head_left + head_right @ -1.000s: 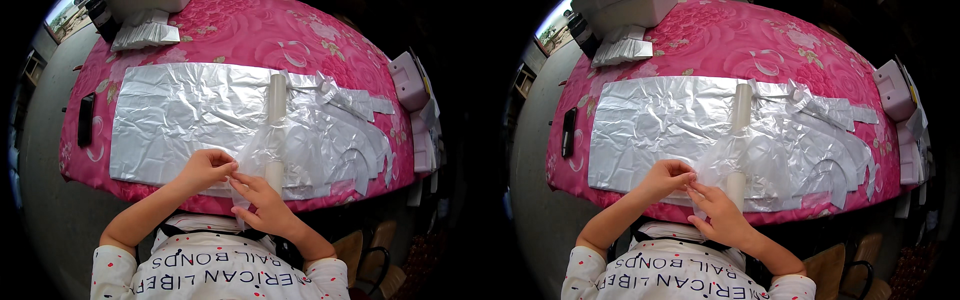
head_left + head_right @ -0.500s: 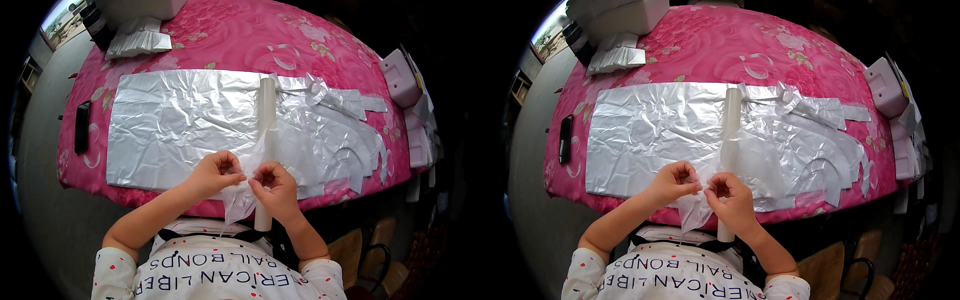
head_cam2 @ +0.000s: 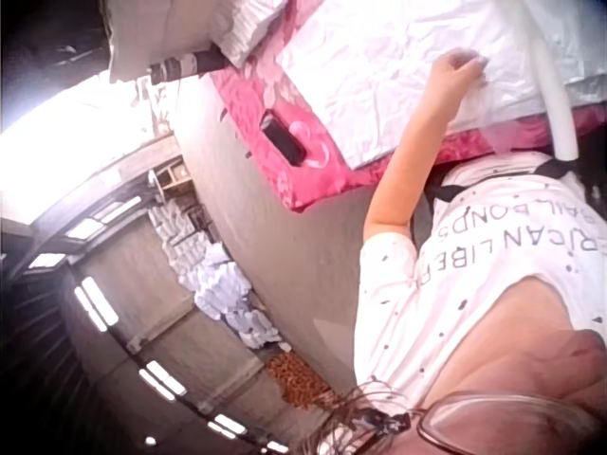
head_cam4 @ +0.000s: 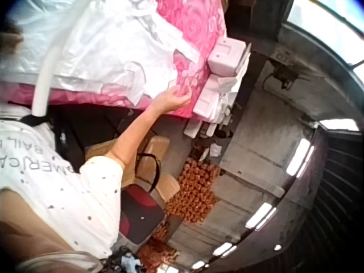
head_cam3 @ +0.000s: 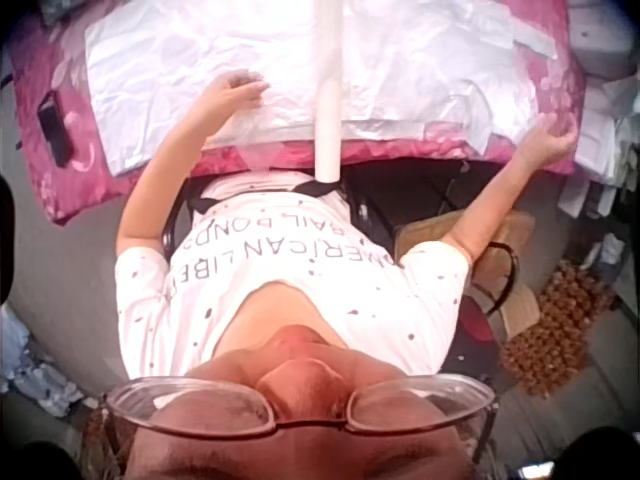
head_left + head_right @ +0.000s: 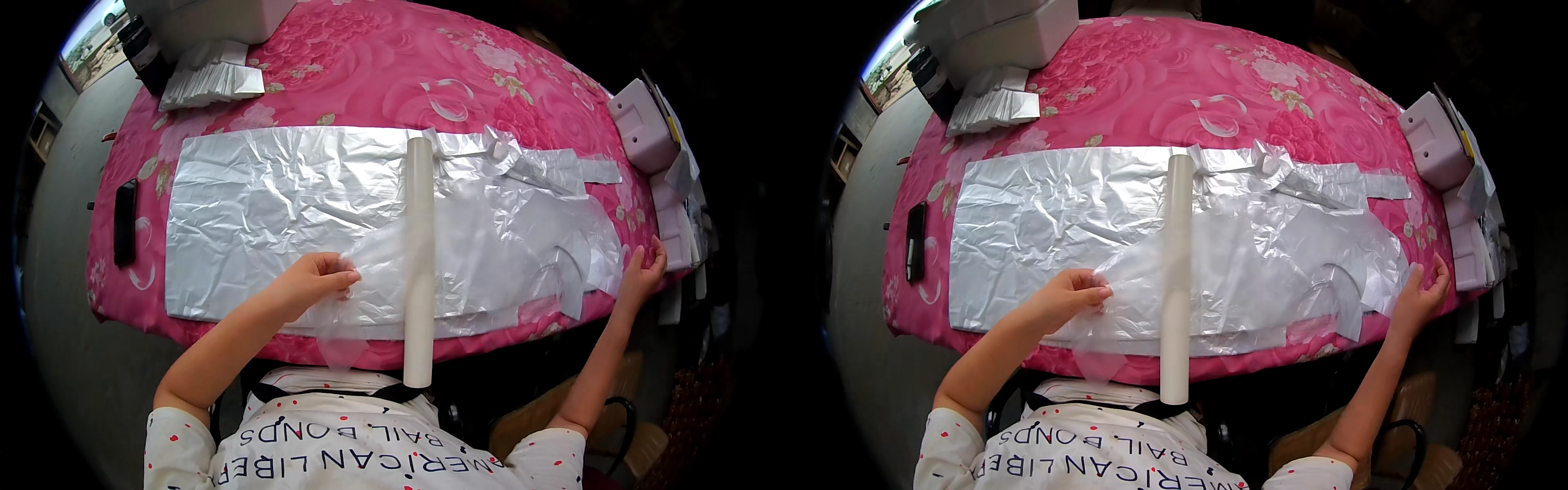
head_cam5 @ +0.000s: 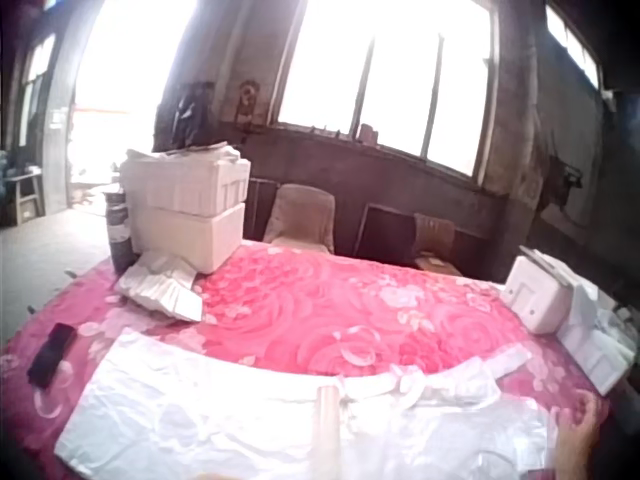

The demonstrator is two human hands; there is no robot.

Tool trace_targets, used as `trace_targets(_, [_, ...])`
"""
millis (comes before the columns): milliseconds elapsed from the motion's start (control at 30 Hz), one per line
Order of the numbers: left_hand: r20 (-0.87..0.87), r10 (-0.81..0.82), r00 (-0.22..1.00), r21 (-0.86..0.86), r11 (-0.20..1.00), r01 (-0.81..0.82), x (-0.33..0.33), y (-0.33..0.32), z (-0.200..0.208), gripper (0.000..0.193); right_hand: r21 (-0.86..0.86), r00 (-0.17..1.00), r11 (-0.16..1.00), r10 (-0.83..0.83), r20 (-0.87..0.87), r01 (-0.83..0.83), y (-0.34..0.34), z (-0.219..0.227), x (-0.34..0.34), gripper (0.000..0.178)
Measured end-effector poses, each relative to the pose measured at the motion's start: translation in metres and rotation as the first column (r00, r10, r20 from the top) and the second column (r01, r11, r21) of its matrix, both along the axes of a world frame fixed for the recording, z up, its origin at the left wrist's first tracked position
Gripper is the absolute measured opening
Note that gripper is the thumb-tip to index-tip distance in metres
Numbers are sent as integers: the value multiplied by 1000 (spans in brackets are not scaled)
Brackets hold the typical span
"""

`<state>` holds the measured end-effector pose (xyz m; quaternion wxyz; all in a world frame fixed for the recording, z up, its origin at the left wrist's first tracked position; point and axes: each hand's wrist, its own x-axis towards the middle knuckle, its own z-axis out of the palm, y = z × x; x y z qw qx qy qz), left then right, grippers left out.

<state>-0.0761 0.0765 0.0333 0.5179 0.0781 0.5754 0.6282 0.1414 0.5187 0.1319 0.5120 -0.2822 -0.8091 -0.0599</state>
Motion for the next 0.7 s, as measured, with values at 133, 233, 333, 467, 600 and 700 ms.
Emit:
trace_targets(133, [53, 18, 998, -36, 999, -16, -6, -21, 5, 14, -754, 738, 601, 630, 243, -265, -174, -16, -31, 25])
trace_targets(233, [86, -3, 996, -43, 999, 7, -29, -47, 14, 10, -908, 347, 419, 851, 395, 6, -235, -51, -25, 47])
trace_targets(333, [24, 42, 999, -141, 989, -38, -59, -101, 16, 13, -908, 233, 382, 879, 415, 174, -251, -64, -28, 52])
trace_targets(467, [-230, 72, 970, -398, 903, -161, -92, -178, 22, 8, -934, 306, 212, 904, 300, 289, -247, -62, -27, 48])
trace_targets(600, [-568, -186, 802, -639, 713, -288, -96, -194, 38, 9, -936, 323, 210, 898, 300, 283, -243, -61, -24, 46])
trace_targets(700, [-861, -509, 6, -427, 715, -554, -77, -138, 44, 14, -927, 342, 220, 883, 321, 304, -245, -61, -22, 46])
